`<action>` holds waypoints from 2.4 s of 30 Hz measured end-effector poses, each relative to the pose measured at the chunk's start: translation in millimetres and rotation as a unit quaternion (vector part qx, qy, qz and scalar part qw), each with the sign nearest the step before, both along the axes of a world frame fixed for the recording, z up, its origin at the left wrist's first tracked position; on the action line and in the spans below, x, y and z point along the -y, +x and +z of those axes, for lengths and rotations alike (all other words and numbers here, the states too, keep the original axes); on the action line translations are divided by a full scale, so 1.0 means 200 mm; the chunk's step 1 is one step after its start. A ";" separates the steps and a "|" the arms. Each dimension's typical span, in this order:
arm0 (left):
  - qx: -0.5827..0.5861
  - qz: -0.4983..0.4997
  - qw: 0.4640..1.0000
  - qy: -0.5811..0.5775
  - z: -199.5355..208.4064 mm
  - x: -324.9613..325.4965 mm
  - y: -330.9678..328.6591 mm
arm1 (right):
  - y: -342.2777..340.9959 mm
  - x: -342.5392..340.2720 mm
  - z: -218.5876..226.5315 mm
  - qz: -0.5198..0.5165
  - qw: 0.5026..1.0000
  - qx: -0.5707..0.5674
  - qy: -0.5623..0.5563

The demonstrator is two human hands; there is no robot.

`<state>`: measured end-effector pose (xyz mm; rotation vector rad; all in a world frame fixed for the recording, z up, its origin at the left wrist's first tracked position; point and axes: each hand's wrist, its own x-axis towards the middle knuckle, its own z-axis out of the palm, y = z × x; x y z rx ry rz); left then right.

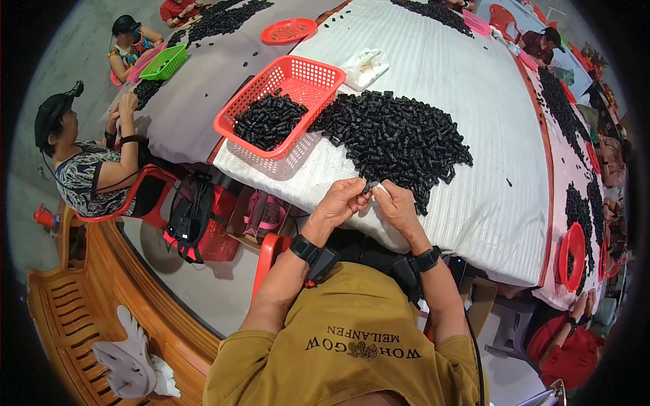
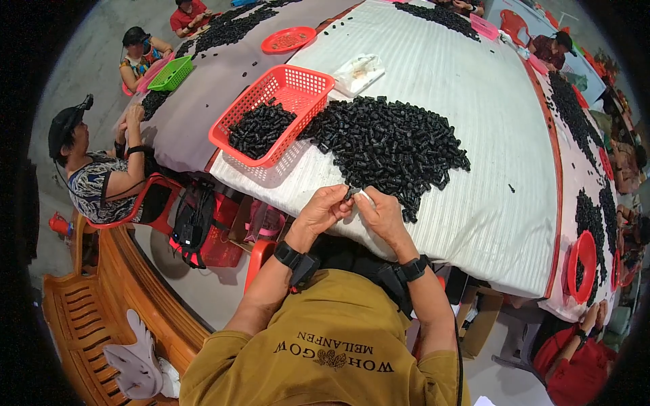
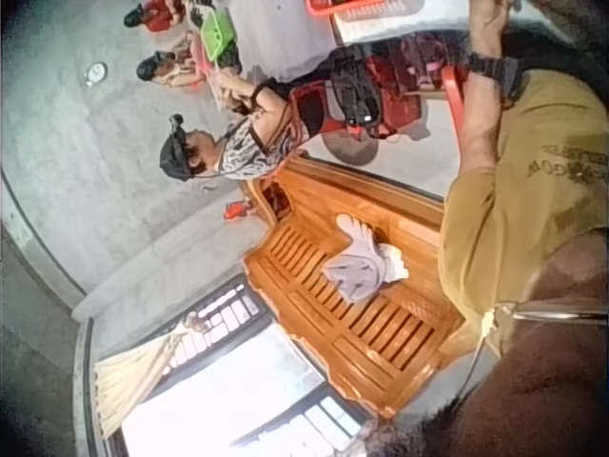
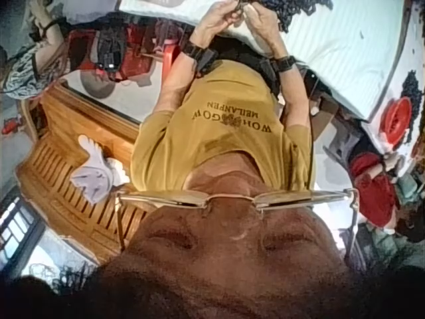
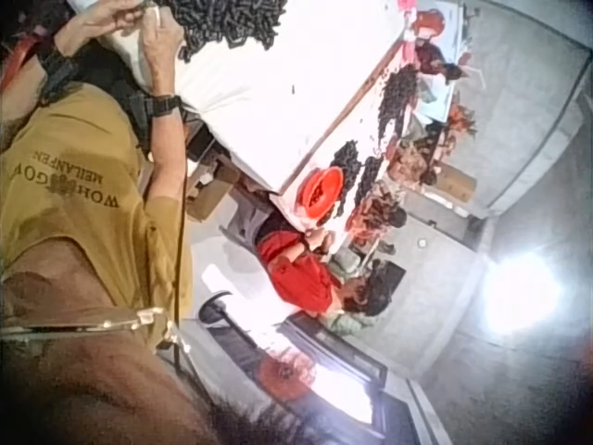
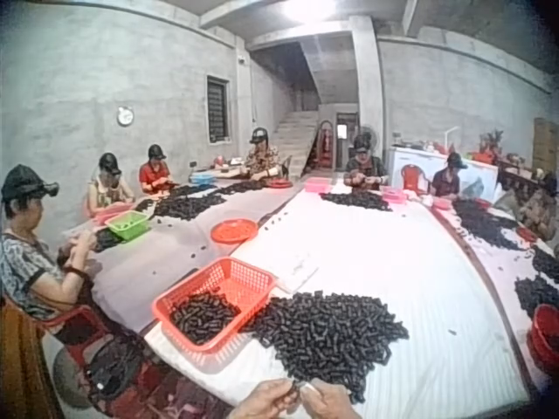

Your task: Sorting and inspecting small black shoe components at a production table.

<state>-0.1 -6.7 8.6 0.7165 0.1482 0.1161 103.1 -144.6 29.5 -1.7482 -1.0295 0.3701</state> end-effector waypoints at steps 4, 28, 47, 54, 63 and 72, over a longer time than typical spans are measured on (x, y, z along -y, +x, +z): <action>0.013 0.001 1.000 0.008 -0.01 0.00 0.00 | 0.00 0.00 0.00 -0.002 1.000 0.008 -0.011; -0.004 0.011 1.000 0.002 0.00 0.01 0.01 | -0.01 0.01 0.02 -0.002 1.000 0.007 0.004; -0.001 0.006 1.000 0.008 0.02 0.01 0.00 | 0.00 0.00 -0.01 -0.002 1.000 0.009 0.008; -0.007 0.003 1.000 0.014 -0.01 0.00 0.02 | -0.01 0.00 0.01 0.001 1.000 0.029 0.002; 0.012 -0.004 1.000 -0.018 -0.01 -0.01 0.01 | -0.01 0.00 0.02 -0.008 1.000 0.004 0.010; 0.014 -0.003 1.000 -0.014 0.01 0.00 0.01 | 0.00 0.00 0.01 -0.006 1.000 0.018 -0.007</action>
